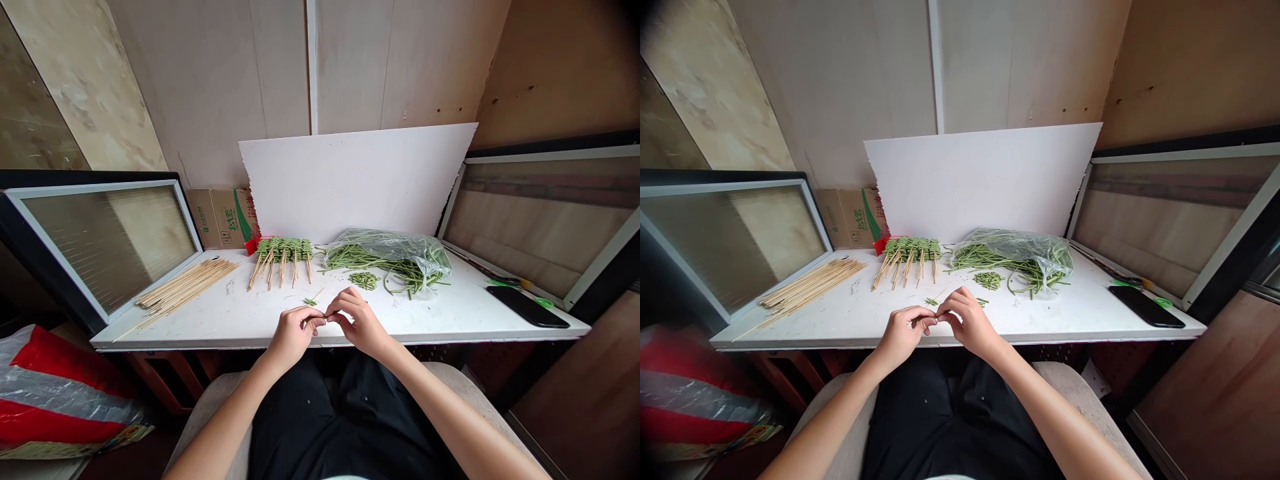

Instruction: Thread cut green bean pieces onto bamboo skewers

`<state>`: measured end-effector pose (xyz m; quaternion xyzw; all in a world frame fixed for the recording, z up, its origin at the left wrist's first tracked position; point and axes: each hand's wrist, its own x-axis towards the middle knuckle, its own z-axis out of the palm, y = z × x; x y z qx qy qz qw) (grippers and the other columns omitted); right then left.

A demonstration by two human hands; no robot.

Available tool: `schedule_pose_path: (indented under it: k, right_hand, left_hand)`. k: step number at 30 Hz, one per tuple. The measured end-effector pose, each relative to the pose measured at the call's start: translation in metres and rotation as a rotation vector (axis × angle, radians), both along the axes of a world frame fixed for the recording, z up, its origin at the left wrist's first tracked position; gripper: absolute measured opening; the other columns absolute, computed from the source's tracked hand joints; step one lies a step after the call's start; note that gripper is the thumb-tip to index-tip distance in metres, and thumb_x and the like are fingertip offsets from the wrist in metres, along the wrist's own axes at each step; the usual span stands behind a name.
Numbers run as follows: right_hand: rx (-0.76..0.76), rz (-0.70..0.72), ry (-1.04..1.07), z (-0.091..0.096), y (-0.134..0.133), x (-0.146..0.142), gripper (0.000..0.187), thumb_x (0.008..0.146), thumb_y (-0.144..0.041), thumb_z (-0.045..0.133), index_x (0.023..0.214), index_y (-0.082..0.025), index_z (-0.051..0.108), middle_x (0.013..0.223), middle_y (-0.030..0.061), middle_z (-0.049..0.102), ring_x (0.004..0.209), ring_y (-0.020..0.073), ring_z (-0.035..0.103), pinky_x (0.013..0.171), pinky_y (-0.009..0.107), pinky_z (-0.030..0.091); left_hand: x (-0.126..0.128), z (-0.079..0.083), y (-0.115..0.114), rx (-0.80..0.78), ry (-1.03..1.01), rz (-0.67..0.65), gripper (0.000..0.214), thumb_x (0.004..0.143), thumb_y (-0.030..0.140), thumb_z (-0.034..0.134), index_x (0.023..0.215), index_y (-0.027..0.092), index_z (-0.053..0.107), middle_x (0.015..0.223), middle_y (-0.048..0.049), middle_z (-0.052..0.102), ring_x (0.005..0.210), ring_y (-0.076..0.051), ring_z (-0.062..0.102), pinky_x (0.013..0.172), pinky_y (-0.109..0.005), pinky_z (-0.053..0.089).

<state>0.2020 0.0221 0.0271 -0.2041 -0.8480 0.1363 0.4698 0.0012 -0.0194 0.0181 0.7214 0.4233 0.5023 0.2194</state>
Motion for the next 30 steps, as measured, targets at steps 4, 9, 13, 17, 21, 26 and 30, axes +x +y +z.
schedule_pose_path:
  k: [4,9,13,17,21,26,30]
  right_hand:
    - [-0.079,0.038,0.033,-0.003,-0.005,-0.004,0.023,0.099,-0.013,0.055,0.09,-0.026,0.072,0.084,0.0067,0.069,0.091,0.0258,0.056,0.08,0.04,0.049]
    - [-0.231,0.097,0.134,-0.002,-0.008,-0.007,0.019,0.099,-0.025,0.064,0.082,-0.025,0.073,0.079,0.0054,0.069,0.088,0.0247,0.059,0.083,0.04,0.049]
    - [-0.227,-0.005,0.18,-0.003,0.009,0.005,0.02,0.095,-0.043,0.072,0.092,-0.025,0.079,0.085,0.0075,0.074,0.087,0.0255,0.062,0.081,0.042,0.051]
    - [-0.15,-0.251,0.125,-0.017,0.046,0.034,0.033,0.1,-0.051,0.062,0.099,-0.025,0.082,0.085,0.0096,0.074,0.088,0.0274,0.061,0.078,0.043,0.053]
    - [-0.242,-0.355,-0.031,-0.038,0.079,0.064,0.03,0.097,-0.047,0.063,0.097,-0.024,0.083,0.09,0.0103,0.077,0.087,0.0285,0.065,0.075,0.043,0.054]
    - [-0.231,-0.344,-0.233,-0.054,0.09,0.082,0.02,0.089,-0.042,0.073,0.084,-0.025,0.083,0.086,0.0092,0.077,0.091,0.0301,0.066,0.083,0.043,0.053]
    - [-0.163,-0.375,-0.309,-0.054,0.09,0.083,0.023,0.086,-0.045,0.077,0.079,-0.024,0.083,0.086,0.011,0.076,0.091,0.0313,0.062,0.088,0.048,0.051]
  left_hand:
    - [0.0,-0.003,-0.001,0.088,0.054,-0.011,0.02,0.091,0.014,0.06,0.082,0.019,0.078,0.075,-0.0046,0.074,0.061,-0.015,0.064,0.062,-0.027,0.052]
    - [-0.001,-0.002,0.0,0.03,-0.036,-0.096,0.023,0.089,0.012,0.059,0.074,0.018,0.076,0.07,-0.004,0.071,0.057,-0.013,0.062,0.058,-0.026,0.051]
    - [-0.003,0.002,0.001,-0.021,-0.056,-0.096,0.022,0.097,0.03,0.064,0.089,0.017,0.08,0.075,-0.0062,0.073,0.057,-0.013,0.061,0.058,-0.026,0.051]
    - [-0.006,0.001,0.003,-0.013,-0.041,-0.079,0.029,0.099,0.04,0.065,0.098,0.017,0.082,0.082,-0.0096,0.076,0.075,-0.019,0.07,0.069,-0.029,0.055]
    - [-0.007,0.0,0.004,-0.009,0.016,-0.02,0.032,0.102,0.04,0.059,0.107,0.017,0.08,0.087,-0.0097,0.076,0.078,-0.019,0.07,0.07,-0.028,0.054]
    - [-0.006,-0.002,0.005,-0.048,0.05,-0.015,0.031,0.103,0.035,0.055,0.121,0.018,0.074,0.091,-0.009,0.076,0.085,-0.019,0.072,0.069,-0.026,0.052]
    - [-0.005,-0.006,0.008,-0.101,0.036,-0.034,0.032,0.103,0.033,0.056,0.128,0.018,0.067,0.093,-0.008,0.077,0.086,-0.019,0.071,0.067,-0.026,0.051]
